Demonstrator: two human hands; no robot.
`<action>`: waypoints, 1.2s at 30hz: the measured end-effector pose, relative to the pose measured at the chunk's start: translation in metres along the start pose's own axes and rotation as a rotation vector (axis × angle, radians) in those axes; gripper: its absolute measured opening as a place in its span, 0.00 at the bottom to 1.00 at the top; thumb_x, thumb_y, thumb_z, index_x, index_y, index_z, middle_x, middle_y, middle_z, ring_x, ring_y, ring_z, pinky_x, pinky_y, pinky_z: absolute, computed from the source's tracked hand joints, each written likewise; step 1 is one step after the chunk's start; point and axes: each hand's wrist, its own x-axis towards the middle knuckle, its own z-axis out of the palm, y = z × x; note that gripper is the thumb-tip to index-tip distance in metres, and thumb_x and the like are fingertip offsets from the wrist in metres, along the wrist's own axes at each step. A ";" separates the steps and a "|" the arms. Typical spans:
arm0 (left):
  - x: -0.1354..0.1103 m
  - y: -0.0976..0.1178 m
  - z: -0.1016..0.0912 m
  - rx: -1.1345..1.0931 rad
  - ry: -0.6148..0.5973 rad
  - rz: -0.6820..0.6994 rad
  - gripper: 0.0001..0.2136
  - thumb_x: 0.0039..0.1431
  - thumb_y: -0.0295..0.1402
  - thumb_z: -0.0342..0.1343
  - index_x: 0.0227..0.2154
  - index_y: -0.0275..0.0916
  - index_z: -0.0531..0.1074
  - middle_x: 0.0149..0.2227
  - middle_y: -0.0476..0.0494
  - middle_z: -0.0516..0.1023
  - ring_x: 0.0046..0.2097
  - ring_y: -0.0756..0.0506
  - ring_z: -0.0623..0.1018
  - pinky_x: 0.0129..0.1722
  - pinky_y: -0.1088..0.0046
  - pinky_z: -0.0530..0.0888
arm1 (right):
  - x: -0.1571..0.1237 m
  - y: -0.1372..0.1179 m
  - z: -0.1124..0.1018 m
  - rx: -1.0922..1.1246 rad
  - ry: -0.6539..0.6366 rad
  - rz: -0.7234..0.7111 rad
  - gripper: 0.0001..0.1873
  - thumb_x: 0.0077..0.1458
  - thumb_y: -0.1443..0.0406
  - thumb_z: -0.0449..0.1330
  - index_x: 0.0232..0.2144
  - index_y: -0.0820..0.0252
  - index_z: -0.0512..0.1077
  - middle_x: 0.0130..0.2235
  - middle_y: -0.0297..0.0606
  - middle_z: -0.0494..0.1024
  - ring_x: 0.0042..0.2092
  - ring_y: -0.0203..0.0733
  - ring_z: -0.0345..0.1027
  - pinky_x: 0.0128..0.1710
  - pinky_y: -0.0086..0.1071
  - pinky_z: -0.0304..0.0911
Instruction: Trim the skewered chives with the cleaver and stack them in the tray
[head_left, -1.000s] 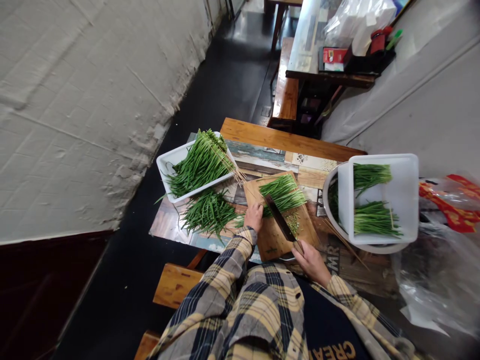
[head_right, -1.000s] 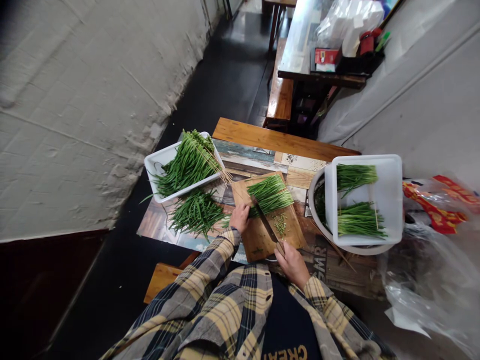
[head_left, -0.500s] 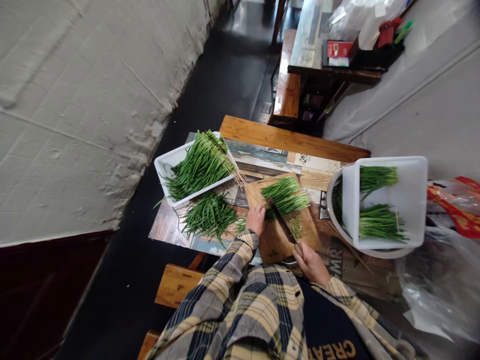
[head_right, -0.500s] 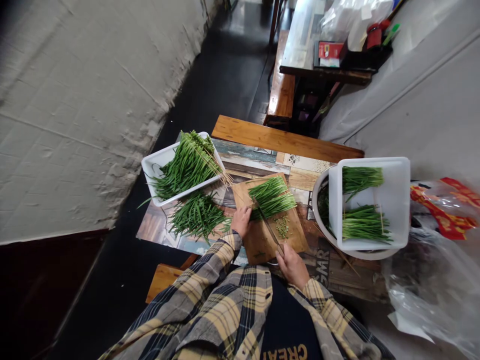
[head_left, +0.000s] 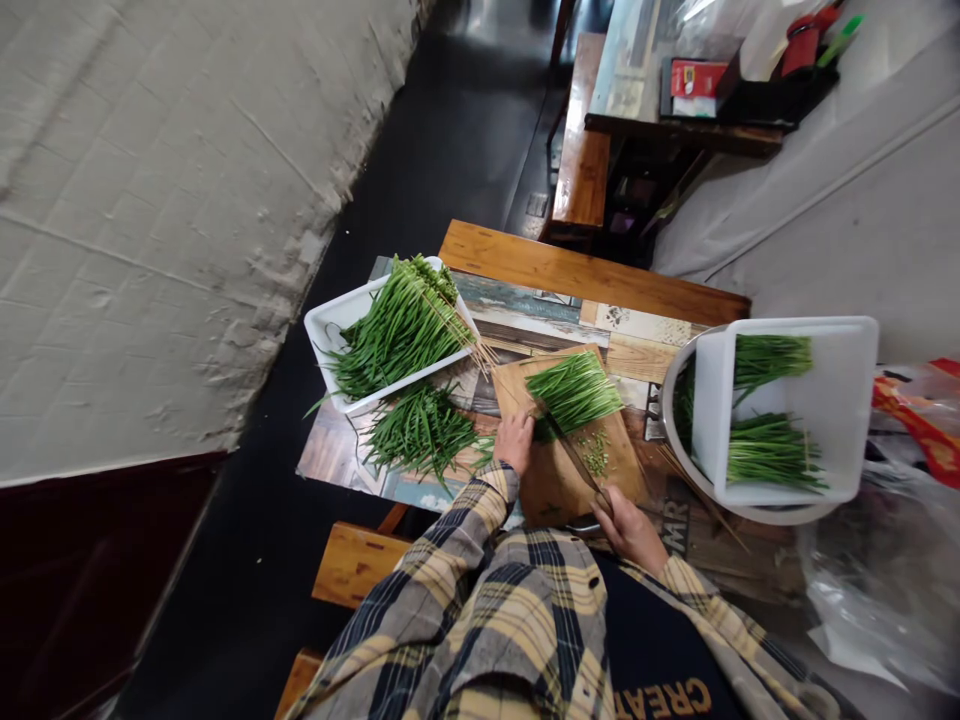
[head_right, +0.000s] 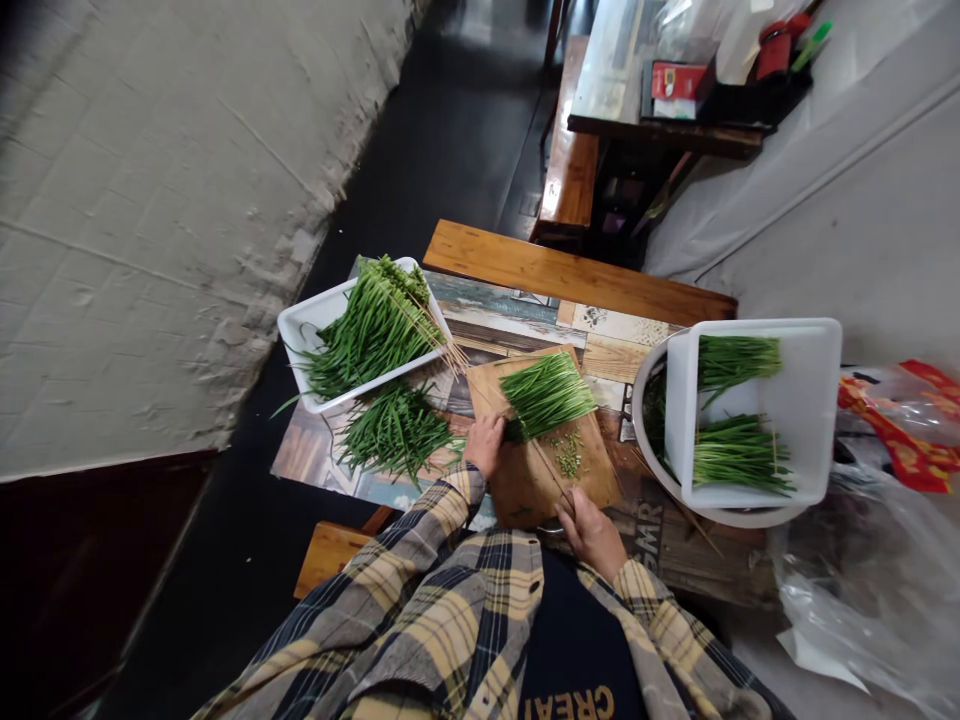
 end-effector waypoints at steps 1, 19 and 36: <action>0.000 0.000 0.000 0.001 -0.006 -0.003 0.13 0.57 0.30 0.52 0.45 0.40 0.63 0.47 0.41 0.66 0.47 0.42 0.65 0.43 0.64 0.66 | 0.000 -0.002 -0.001 0.012 0.001 -0.003 0.14 0.60 0.58 0.44 0.39 0.59 0.63 0.34 0.42 0.76 0.35 0.43 0.73 0.34 0.32 0.66; 0.002 0.002 -0.004 -0.048 -0.043 -0.013 0.16 0.55 0.27 0.50 0.47 0.39 0.62 0.49 0.38 0.65 0.49 0.40 0.64 0.45 0.61 0.66 | -0.003 -0.007 0.001 0.076 0.011 0.027 0.11 0.59 0.59 0.46 0.37 0.57 0.63 0.30 0.38 0.75 0.33 0.42 0.72 0.32 0.30 0.64; 0.006 -0.001 0.008 -0.029 -0.012 0.026 0.14 0.55 0.25 0.49 0.45 0.39 0.65 0.48 0.40 0.67 0.47 0.41 0.65 0.46 0.62 0.66 | 0.008 -0.011 0.006 0.107 -0.034 0.075 0.11 0.59 0.59 0.45 0.38 0.58 0.61 0.28 0.38 0.75 0.32 0.44 0.72 0.29 0.30 0.62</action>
